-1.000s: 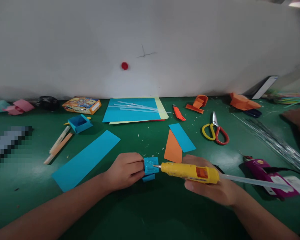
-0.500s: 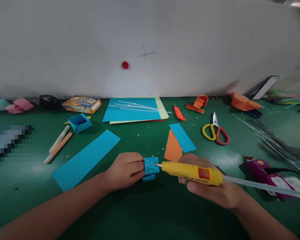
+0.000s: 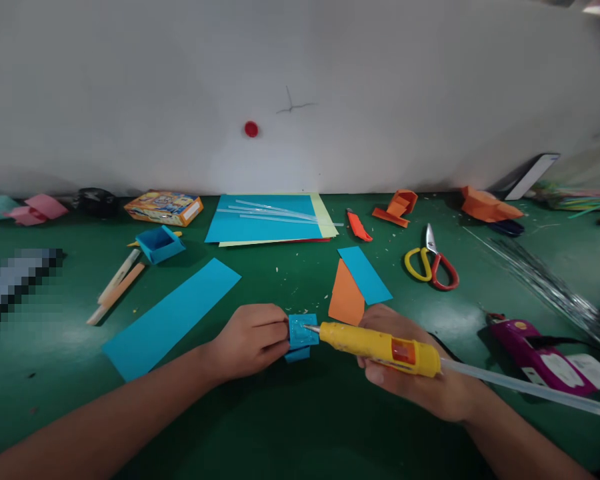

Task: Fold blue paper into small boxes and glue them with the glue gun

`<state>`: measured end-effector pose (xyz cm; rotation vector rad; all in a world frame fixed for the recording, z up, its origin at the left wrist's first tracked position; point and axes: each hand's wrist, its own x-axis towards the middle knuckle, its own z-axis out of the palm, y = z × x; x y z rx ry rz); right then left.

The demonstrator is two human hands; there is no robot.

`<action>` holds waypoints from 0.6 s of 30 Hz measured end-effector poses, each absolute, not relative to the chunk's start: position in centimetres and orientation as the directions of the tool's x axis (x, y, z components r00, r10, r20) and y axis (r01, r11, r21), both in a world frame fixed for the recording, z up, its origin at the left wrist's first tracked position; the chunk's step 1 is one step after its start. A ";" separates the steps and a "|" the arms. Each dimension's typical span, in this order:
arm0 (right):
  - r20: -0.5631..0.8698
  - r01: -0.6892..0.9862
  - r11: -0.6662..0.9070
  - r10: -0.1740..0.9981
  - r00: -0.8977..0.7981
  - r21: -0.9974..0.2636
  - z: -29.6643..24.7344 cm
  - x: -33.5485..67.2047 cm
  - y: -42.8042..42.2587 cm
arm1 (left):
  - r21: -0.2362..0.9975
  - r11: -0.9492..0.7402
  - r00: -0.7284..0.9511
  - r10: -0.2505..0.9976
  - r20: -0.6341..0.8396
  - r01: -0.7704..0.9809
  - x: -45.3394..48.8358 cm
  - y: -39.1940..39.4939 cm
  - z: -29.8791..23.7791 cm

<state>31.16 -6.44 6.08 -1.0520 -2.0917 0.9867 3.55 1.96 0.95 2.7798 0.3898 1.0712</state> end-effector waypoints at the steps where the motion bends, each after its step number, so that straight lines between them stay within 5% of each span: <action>1: 0.171 0.405 0.413 0.841 -0.513 -0.816 6.0 31.2 -6.4 | 0.218 -0.957 0.712 0.288 0.640 0.191 3.6 2.0 1.0; 18: 0.185 0.416 0.440 0.831 -0.525 -0.796 6.2 31.0 -6.4 | 0.202 -0.961 0.703 0.276 0.655 0.189 3.6 1.9 1.1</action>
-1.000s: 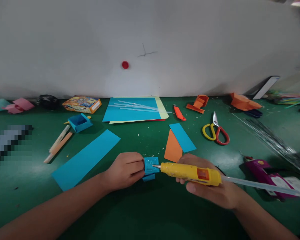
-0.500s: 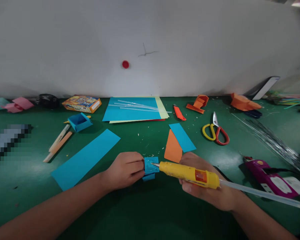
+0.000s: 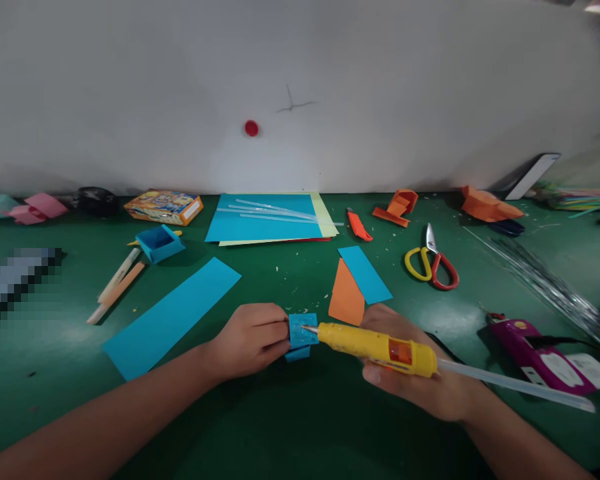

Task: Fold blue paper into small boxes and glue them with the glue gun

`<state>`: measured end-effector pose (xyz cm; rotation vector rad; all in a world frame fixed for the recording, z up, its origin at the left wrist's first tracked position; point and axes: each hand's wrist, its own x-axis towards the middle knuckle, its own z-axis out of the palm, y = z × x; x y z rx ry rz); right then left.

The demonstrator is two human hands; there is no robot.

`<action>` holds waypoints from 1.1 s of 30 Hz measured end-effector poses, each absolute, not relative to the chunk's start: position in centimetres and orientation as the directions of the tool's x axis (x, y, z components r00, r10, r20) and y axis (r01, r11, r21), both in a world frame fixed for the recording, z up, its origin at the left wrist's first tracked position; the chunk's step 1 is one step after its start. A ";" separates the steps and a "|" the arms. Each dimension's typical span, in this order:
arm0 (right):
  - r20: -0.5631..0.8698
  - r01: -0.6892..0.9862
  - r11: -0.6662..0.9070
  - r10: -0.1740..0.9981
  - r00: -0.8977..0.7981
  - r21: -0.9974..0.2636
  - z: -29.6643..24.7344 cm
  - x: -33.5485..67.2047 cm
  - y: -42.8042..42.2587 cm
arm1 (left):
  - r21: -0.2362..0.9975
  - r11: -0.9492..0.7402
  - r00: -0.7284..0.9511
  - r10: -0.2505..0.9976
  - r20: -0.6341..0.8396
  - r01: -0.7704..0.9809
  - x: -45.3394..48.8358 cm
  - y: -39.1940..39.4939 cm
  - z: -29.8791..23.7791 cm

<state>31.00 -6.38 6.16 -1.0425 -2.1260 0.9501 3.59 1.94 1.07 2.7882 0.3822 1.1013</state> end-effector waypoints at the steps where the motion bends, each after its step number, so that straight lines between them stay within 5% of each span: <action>1: 0.186 0.414 0.438 0.833 -0.522 -0.798 6.1 31.0 -6.4 | 0.199 -0.961 0.703 0.275 0.656 0.191 3.6 2.0 1.1; 13: 0.204 0.406 0.452 0.828 -0.523 -0.794 5.9 31.1 -6.3 | 0.201 -0.959 0.710 0.282 0.646 0.199 3.5 1.9 1.2; 21: 0.148 0.301 0.286 0.901 -0.408 -0.910 5.0 32.0 -6.7 | 0.229 -0.957 0.719 0.287 0.633 0.180 3.5 1.9 1.2; 33: 0.180 0.393 0.432 0.825 -0.536 -0.811 6.0 31.6 -6.3 | 0.230 -0.954 0.715 0.296 0.633 0.192 3.5 2.0 0.9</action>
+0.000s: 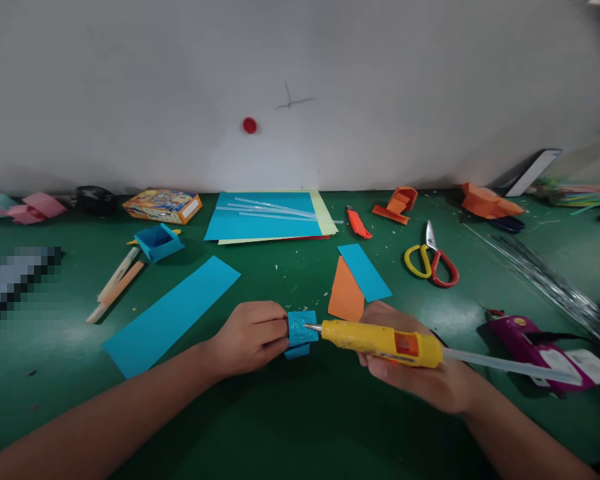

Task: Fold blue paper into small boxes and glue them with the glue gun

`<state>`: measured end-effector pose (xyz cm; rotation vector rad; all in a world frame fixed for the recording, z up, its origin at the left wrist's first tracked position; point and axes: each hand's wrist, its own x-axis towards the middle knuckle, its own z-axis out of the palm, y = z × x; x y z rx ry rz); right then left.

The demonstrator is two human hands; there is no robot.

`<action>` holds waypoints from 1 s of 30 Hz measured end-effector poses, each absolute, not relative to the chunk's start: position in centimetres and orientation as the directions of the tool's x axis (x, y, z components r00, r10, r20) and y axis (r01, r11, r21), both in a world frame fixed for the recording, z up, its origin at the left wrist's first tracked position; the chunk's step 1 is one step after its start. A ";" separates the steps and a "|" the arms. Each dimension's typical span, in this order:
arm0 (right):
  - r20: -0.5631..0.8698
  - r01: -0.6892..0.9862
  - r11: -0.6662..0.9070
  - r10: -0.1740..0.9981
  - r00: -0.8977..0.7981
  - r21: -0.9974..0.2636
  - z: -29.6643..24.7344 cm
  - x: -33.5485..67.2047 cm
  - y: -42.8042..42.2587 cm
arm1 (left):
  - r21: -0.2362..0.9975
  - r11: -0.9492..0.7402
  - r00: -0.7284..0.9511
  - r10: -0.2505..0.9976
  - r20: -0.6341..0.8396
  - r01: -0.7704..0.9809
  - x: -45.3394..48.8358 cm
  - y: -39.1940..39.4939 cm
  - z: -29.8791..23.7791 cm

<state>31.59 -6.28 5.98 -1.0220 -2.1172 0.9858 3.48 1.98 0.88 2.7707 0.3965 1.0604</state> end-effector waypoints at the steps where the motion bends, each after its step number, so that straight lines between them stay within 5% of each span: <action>1: 0.181 0.395 0.438 0.822 -0.541 -0.808 6.0 31.5 -6.3 | 0.228 -0.954 0.715 0.297 0.633 0.194 3.5 2.0 0.9; 30: 0.194 0.429 0.471 0.815 -0.546 -0.771 6.1 31.6 -6.3 | 0.226 -0.955 0.713 0.295 0.636 0.194 3.6 1.9 1.2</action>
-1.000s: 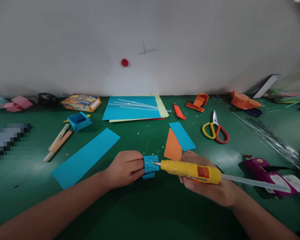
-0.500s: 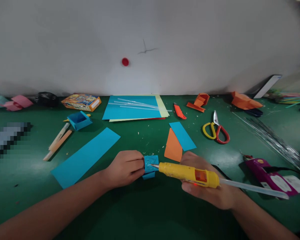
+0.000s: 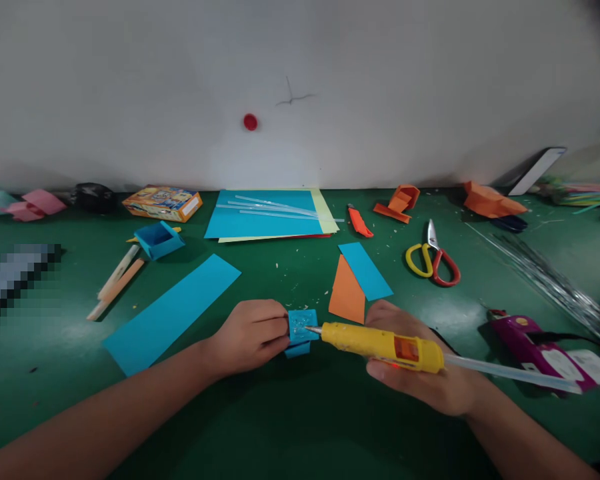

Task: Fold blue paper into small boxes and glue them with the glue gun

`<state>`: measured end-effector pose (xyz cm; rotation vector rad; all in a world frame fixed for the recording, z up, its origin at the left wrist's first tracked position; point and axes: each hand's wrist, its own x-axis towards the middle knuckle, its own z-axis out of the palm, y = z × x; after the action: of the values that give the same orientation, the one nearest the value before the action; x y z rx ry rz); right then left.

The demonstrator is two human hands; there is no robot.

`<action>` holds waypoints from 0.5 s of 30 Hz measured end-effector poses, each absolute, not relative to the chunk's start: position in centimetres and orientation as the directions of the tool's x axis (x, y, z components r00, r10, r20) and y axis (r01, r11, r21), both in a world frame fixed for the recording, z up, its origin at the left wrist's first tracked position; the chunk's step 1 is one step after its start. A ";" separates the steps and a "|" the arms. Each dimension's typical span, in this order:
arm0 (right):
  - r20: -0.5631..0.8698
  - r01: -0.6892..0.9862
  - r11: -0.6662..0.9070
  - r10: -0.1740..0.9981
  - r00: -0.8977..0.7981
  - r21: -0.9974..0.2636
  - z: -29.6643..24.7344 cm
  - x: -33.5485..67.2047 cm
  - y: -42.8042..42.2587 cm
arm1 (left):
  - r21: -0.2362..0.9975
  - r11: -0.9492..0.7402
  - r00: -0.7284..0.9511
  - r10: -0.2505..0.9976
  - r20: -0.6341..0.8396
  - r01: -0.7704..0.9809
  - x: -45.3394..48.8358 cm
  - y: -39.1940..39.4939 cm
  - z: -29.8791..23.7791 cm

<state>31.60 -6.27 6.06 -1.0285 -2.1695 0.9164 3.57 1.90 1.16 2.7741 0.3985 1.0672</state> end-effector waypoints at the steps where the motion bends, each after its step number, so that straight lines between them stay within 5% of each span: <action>1: 0.192 0.435 0.470 0.817 -0.543 -0.768 6.1 31.6 -6.3 | 0.222 -0.956 0.712 0.291 0.639 0.192 3.6 1.9 1.2; 15: 0.181 0.404 0.448 0.817 -0.547 -0.798 6.2 32.0 -6.1 | 0.214 -0.958 0.715 0.287 0.638 0.193 3.4 2.0 1.0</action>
<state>32.02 -6.07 6.19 -1.0181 -2.1436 0.9689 3.39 2.01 1.02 2.7853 0.3914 1.0694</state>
